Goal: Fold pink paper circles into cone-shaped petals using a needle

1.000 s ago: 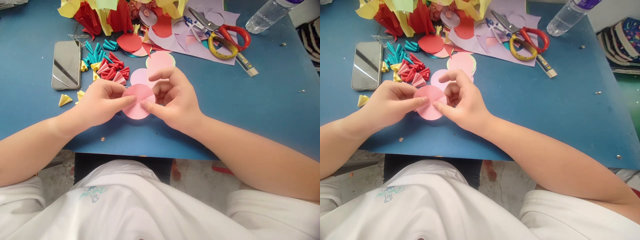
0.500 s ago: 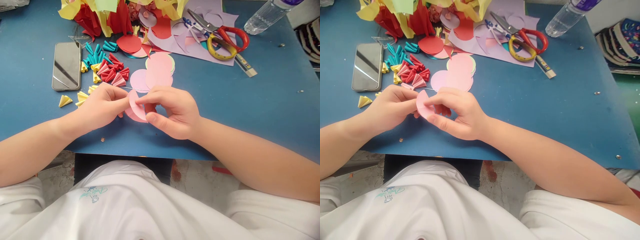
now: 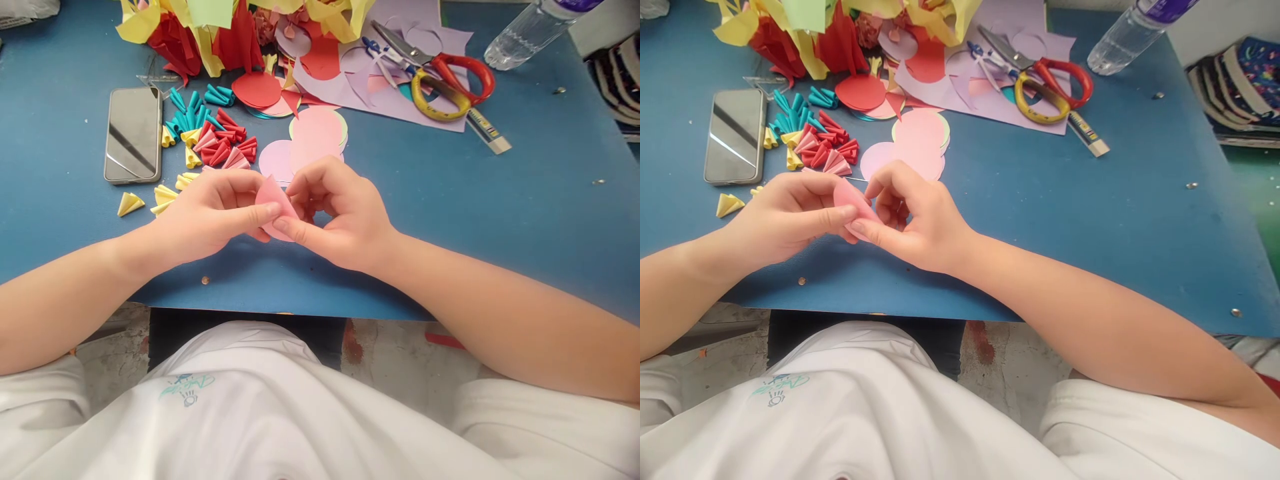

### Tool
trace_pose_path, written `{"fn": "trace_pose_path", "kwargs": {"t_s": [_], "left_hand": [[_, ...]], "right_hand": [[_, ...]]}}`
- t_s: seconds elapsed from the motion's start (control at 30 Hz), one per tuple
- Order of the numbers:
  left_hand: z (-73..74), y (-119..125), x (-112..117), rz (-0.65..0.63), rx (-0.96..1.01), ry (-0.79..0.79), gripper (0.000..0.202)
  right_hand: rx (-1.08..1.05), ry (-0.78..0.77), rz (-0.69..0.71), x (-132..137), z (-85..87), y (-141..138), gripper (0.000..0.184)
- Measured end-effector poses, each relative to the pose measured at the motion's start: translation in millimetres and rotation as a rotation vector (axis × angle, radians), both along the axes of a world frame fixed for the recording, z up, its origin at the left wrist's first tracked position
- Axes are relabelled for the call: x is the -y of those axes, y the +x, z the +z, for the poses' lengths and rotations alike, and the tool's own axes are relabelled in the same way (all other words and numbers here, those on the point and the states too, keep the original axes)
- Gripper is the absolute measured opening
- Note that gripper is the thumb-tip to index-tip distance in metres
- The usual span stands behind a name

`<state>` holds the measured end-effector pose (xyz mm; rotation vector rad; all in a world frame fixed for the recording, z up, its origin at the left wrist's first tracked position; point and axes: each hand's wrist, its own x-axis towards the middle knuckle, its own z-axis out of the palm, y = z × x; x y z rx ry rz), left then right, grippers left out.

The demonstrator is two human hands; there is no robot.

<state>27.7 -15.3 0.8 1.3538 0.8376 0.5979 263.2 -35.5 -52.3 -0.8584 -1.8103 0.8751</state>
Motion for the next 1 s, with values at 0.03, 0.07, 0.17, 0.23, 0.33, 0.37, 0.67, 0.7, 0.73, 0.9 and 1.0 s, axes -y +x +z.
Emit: {"fn": "trace_pose_path", "kwargs": {"t_s": [0.03,0.07,0.17,0.23,0.33,0.37,0.67,0.7,0.73,0.9,1.0], "left_hand": [[0.1,-0.2,0.1,0.003,-0.005,0.02,0.034],[-0.4,-0.6,-0.2,0.005,-0.002,0.035,0.033],[-4.1,-2.2,-2.6,0.023,0.007,0.087,0.021],[-6.1,-3.4,-4.7,0.028,0.025,0.132,0.008],[-5.6,-5.1,-7.2,0.04,0.068,0.064,0.018],[-4.6,-5.5,-7.7,0.039,0.085,-0.007,0.024],[-2.0,-5.5,-6.2,0.114,0.048,-0.084,0.035],[-2.9,-5.5,-6.3,0.135,0.05,-0.067,0.04],[-3.7,-5.6,-6.7,0.153,0.058,-0.045,0.043],[-6.2,-7.4,-7.6,0.148,-0.023,0.149,0.043],[-6.7,-8.8,-7.1,0.143,-0.15,0.255,0.041]], "right_hand": [[0.02,0.036,-0.016,0.1,0.5,0.7,0.031],[0.042,0.067,-0.029,0.1,1.1,1.4,0.029],[0.117,0.137,-0.088,-1.5,3.2,3.8,0.014],[0.132,0.211,-0.128,-3.6,4.5,5.3,0.007],[0.127,0.351,-0.171,-6.8,5.6,7.2,0.002],[0.138,0.367,-0.186,-7.4,5.8,7.6,0.002],[0.18,0.292,-0.088,-8.6,7.5,11.9,0.005],[0.196,0.287,-0.069,-8.7,7.5,12.0,0.01],[0.201,0.284,-0.053,-8.8,7.3,12.0,0.015],[-0.006,0.204,-0.055,-8.8,1.2,7.4,0.016],[-0.102,-0.071,-0.019,-8.1,-1.3,3.6,0.029]]}}
